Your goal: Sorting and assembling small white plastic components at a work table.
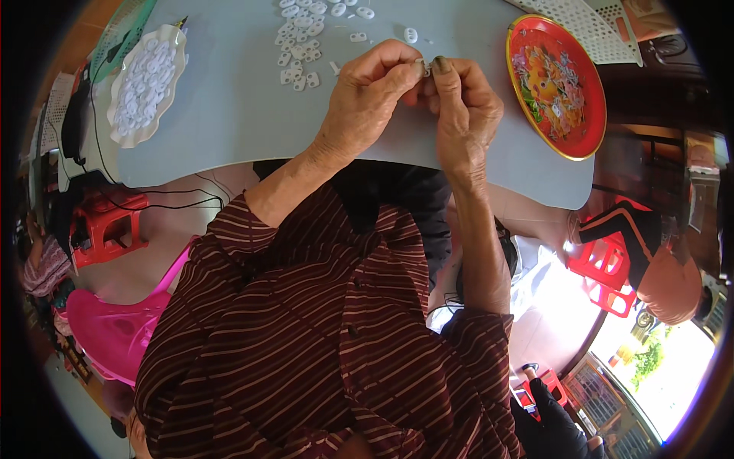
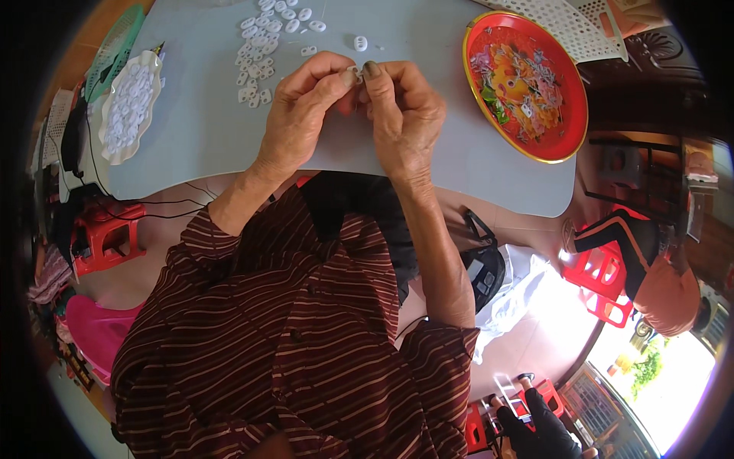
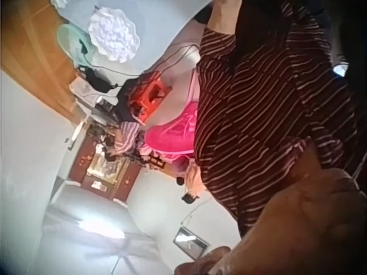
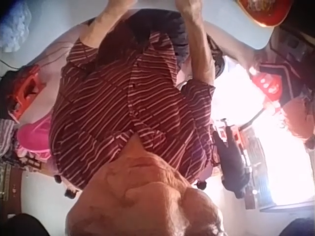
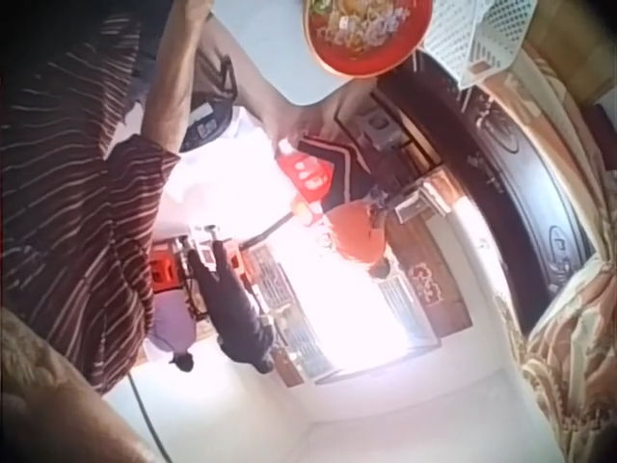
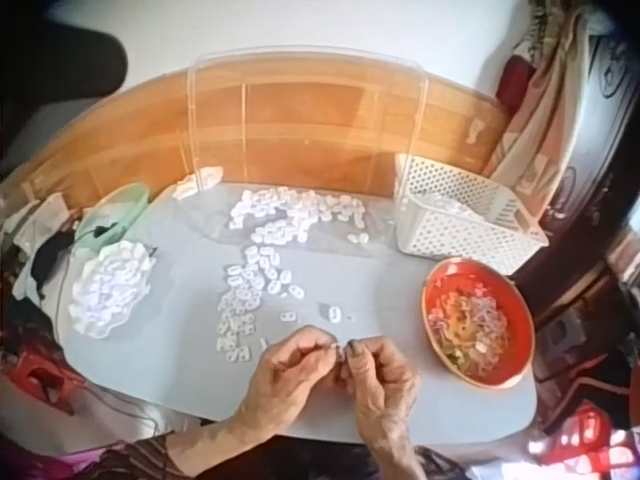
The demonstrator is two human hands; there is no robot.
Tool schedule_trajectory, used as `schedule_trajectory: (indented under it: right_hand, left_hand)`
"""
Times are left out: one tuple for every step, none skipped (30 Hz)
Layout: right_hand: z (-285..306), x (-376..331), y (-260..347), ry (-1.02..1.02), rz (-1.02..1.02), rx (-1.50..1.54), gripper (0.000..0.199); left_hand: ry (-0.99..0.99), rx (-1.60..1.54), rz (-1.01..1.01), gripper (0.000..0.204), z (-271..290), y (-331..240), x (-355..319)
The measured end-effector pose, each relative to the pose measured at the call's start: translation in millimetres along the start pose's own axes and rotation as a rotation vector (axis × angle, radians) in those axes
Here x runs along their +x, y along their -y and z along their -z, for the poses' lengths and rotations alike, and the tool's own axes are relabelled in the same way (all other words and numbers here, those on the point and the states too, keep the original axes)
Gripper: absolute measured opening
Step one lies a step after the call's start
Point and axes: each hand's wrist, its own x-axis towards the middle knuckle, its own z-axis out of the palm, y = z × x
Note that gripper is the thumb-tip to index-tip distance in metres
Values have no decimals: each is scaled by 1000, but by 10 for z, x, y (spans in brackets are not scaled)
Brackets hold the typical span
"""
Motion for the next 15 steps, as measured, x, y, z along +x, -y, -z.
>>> schedule_trajectory:
  right_hand:
    - [17,8,-22,19,-30,62,24]
    - [30,17,-25,38,-60,123,23]
    - [38,21,-17,44,-59,122,23]
    - [47,18,-5,45,-89,197,23]
    - [52,17,4,45,-120,272,22]
    - [45,13,9,47,-118,273,22]
    - [36,9,11,16,-115,268,21]
    - [27,6,11,-15,-112,264,20]
    - [9,1,24,-17,-112,264,20]
    - [-19,-1,44,-1,-78,219,20]
    - [-33,-3,54,14,-44,175,20]
    - [-21,-5,27,13,-45,176,20]
    - [-4,-3,-20,13,-37,199,19]
    - [5,2,-50,13,-29,222,19]
    - [-9,10,-51,14,-30,225,19]
  left_hand:
    - [-1,0,-3,17,-8,-13,-2]
    - [2,-4,6,17,-27,-26,-5]
    - [1,-8,15,17,-37,-30,-6]
    - [-2,-8,11,17,-37,-29,-1]
    - [0,6,19,17,-35,-24,6]
    - [5,21,28,17,-31,-24,8]
    - [4,22,26,17,-31,-22,4]
    - [-1,4,12,16,-34,-20,-2]
    - [-3,-17,-1,16,-40,-18,-6]
    - [-2,-17,0,16,-42,-18,-5]
    - [-2,-18,4,16,-44,-19,-3]
    - [-2,-18,8,16,-48,-17,-2]
    - [-1,-18,9,16,-53,-20,2]
    - [0,-6,28,16,-59,-29,8]
    - [-1,9,46,16,-56,-40,7]
